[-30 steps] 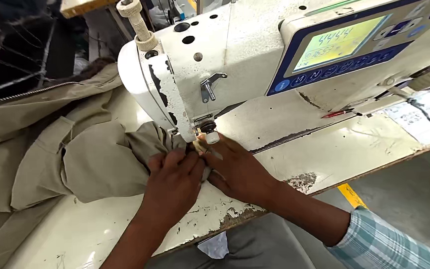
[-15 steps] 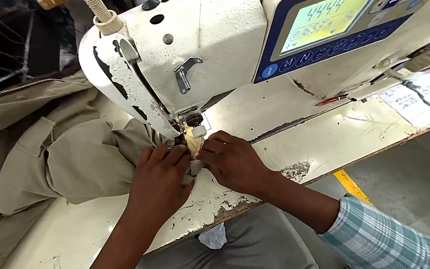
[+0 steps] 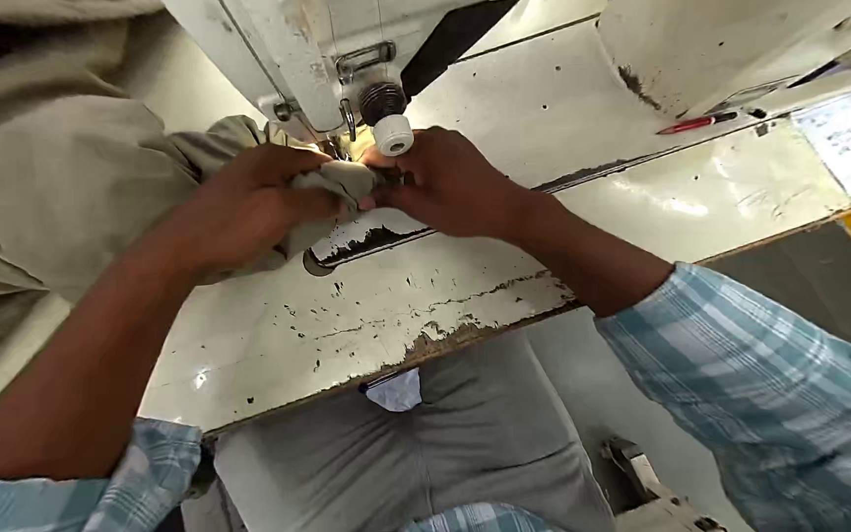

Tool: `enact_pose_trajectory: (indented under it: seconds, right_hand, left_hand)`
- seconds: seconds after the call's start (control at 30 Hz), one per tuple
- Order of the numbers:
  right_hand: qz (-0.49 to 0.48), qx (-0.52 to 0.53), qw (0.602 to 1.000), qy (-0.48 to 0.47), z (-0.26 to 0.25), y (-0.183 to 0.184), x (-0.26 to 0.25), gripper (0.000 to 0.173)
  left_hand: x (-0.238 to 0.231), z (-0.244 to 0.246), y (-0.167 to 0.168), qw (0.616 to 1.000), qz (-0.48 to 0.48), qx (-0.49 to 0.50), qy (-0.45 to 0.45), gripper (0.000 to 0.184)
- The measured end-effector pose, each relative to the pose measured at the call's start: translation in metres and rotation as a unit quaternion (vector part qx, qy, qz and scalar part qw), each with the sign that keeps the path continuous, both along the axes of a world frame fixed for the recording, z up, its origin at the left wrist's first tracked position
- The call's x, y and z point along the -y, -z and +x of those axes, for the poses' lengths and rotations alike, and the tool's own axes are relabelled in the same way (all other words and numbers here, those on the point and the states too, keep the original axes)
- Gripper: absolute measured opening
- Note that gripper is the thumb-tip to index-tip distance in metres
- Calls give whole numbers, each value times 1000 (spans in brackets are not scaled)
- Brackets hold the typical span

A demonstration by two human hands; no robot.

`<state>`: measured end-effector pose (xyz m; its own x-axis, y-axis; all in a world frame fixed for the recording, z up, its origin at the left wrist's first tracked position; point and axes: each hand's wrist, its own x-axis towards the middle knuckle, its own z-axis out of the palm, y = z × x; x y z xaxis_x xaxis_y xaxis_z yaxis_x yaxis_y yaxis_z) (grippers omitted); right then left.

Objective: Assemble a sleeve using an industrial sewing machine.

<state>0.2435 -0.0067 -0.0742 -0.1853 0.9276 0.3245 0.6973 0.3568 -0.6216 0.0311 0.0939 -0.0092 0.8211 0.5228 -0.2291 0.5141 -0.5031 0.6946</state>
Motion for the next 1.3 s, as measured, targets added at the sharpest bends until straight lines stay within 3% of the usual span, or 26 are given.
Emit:
enact_pose_trajectory:
  seconds: [0.1,0.2,0.3,0.73,0.83,0.97,1.03,1.23,1.3]
  right_hand:
    - [-115,-50,992,3,3,-10,-10,17]
    - [-150,-86,985,23,2,-12,-12,12]
    - [-134,-101,986,14,3,-10,-11,13]
    - [-102,-154,982,-35,7,-8,-6,10]
    - [-75,-89,993,-19,5,-7,5,17]
    - [59,140,988,28,-11,-3,37,26]
    - [88,178,979,42,-17,1,49,26]
    - [104,190,974,60,-24,6,54,23]
    - [90,191,975,67,-25,8,55,25]
  left_hand:
    - [1,0,-1,1000,20,-10,-8,19]
    - [16,5,8,988,147,-24,-35,54]
    - [26,11,20,972,222,-6,-73,40]
    - [18,10,7,989,117,-50,-79,29]
    - [29,9,11,979,202,-22,-34,26]
    - [49,-8,26,916,386,-5,105,35]
    - [54,-17,32,886,442,-9,139,39]
    - [55,-19,36,896,433,-27,90,65]
    - [56,-17,37,898,431,-27,80,64]
